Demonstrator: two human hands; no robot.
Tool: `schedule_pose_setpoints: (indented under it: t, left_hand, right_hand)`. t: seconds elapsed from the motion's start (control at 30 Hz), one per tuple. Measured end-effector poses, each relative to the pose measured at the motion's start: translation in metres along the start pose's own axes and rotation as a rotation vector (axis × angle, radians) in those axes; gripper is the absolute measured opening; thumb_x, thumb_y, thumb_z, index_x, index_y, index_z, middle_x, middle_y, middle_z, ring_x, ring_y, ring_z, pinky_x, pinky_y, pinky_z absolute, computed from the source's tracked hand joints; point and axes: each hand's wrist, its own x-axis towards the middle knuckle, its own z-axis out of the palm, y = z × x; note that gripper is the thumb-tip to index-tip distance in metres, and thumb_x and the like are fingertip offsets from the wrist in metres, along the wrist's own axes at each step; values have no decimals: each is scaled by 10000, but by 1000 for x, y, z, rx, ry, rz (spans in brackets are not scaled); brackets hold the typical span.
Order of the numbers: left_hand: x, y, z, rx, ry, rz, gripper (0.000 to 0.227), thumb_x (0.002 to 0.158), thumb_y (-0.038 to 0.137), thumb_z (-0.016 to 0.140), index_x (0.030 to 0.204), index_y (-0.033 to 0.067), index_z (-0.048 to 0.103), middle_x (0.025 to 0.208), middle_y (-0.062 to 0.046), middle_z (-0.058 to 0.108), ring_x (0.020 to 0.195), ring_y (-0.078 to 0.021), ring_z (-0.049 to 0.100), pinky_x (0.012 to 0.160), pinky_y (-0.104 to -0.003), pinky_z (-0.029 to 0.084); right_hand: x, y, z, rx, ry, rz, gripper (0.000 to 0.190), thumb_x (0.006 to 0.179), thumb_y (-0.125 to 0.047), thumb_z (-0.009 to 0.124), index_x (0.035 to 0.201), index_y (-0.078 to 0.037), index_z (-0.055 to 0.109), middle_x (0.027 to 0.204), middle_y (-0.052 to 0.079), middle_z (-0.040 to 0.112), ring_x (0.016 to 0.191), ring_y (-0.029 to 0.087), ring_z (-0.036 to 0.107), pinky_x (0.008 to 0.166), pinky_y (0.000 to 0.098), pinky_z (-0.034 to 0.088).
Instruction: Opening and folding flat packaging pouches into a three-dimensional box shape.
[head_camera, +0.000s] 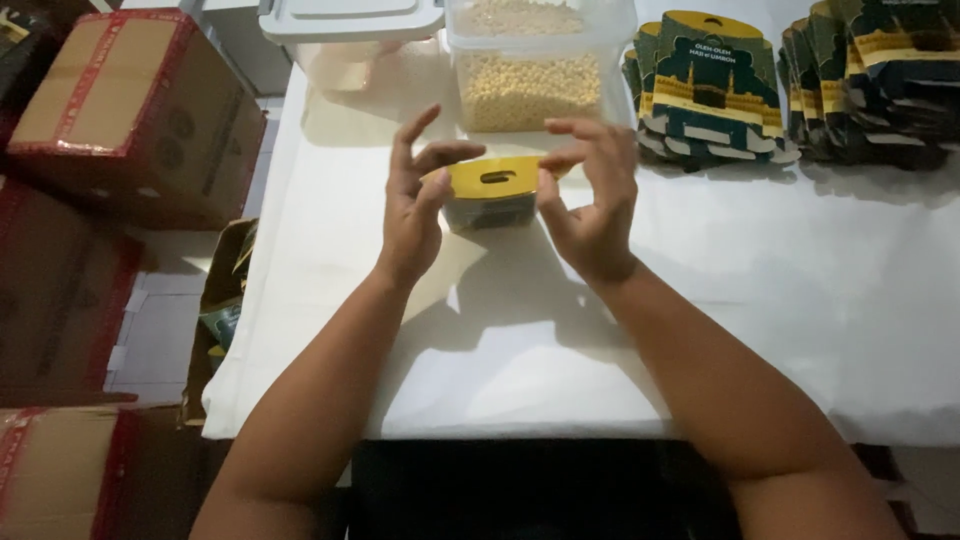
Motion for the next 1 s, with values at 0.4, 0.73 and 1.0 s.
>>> schedule_pose_setpoints:
  t: [0.4, 0.73, 1.0]
  left_hand:
    - [2, -38, -43, 258, -265, -346, 1180, 517, 420, 1073, 1501, 77, 519, 1393, -220, 621, 1311, -410, 591, 1145, -503, 448]
    - [-62, -10, -166, 540, -16, -234, 1140, 714, 293, 978, 1547, 36, 243, 1555, -192, 452, 1438, -314, 440, 1234, -427, 376]
    - [-151, 90, -265, 796, 1014, -249, 640, 901, 538, 722, 1304, 201, 357, 1101, -115, 583, 967, -221, 638, 790, -386, 546]
  right_hand:
    - [-34, 28, 17, 424, -227, 320, 504, 1119, -471, 359, 1325, -26, 477, 1231, 140, 528, 1174, 277, 533, 1106, 420, 355]
    - [-59, 52, 32, -125, -942, -44, 779, 851, -477, 762, 1483, -73, 554, 1583, 278, 468, 1504, 471, 348, 1226, 527, 228]
    - [-29, 13, 25, -187, -1084, 269, 719, 882, -394, 665, 1519, -102, 508, 1654, 213, 365, 1564, 382, 239, 1222, 538, 190]
